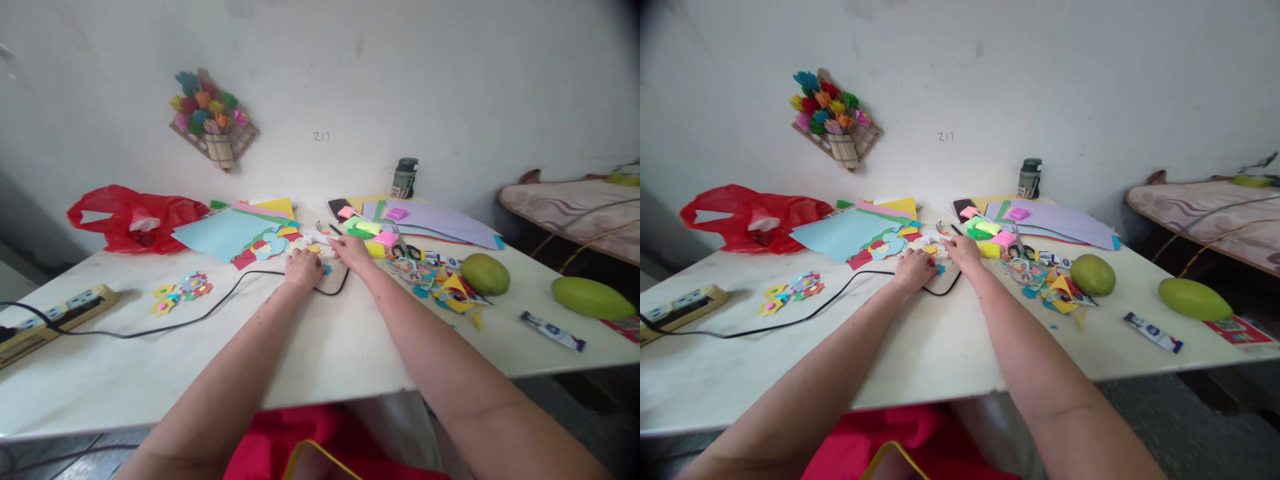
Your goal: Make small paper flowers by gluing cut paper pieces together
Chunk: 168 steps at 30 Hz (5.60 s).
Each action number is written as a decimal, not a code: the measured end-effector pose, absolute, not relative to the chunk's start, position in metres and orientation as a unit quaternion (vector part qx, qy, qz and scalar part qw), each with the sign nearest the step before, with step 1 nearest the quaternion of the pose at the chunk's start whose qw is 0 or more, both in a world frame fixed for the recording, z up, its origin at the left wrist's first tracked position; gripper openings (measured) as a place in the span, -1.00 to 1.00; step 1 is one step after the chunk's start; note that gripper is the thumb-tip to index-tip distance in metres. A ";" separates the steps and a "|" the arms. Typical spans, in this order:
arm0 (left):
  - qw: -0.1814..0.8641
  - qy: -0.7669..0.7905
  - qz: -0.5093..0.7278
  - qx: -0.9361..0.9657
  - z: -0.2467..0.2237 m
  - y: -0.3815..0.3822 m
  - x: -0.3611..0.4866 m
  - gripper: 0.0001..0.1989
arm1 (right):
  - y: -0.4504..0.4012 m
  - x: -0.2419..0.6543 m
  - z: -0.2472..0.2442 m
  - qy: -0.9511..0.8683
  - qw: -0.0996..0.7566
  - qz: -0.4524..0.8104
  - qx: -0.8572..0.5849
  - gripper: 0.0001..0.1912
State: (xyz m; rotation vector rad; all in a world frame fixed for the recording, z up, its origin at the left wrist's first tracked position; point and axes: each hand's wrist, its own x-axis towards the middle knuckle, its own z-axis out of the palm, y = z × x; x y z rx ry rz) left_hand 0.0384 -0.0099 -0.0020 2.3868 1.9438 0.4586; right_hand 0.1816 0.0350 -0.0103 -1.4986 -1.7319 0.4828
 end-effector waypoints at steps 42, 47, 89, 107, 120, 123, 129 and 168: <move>0.288 0.529 0.444 0.663 -0.014 0.007 0.025 -0.66 | 0.017 0.174 0.004 -0.598 0.450 0.446 -0.491 -0.88; 0.329 0.503 0.484 0.636 -0.017 0.010 0.026 -0.65 | 0.018 0.171 0.005 -0.613 0.473 0.417 -0.477 -0.89; 0.497 0.462 0.525 0.513 -0.006 0.003 0.025 -0.74 | 0.035 0.174 -0.009 -0.603 0.527 0.293 -0.522 -0.80; 0.539 0.433 0.526 0.495 -0.011 0.008 0.019 -0.66 | 0.023 0.166 0.002 -0.584 0.511 0.386 -0.499 -0.90; 0.533 0.451 0.532 0.479 -0.011 0.009 0.020 -0.70 | 0.022 0.173 0.002 -0.560 0.527 0.464 -0.441 -0.76; 0.533 0.450 0.532 0.481 -0.012 0.009 0.020 -0.70 | 0.020 0.173 0.003 -0.542 0.531 0.471 -0.450 -0.85; 0.542 0.442 0.540 0.469 -0.012 0.009 0.019 -0.71 | 0.019 0.170 0.006 -0.506 0.527 0.489 -0.476 -0.91; 0.532 0.443 0.551 0.466 -0.012 0.009 0.020 -0.72 | 0.035 0.180 -0.008 -0.632 0.454 0.225 -0.587 -0.61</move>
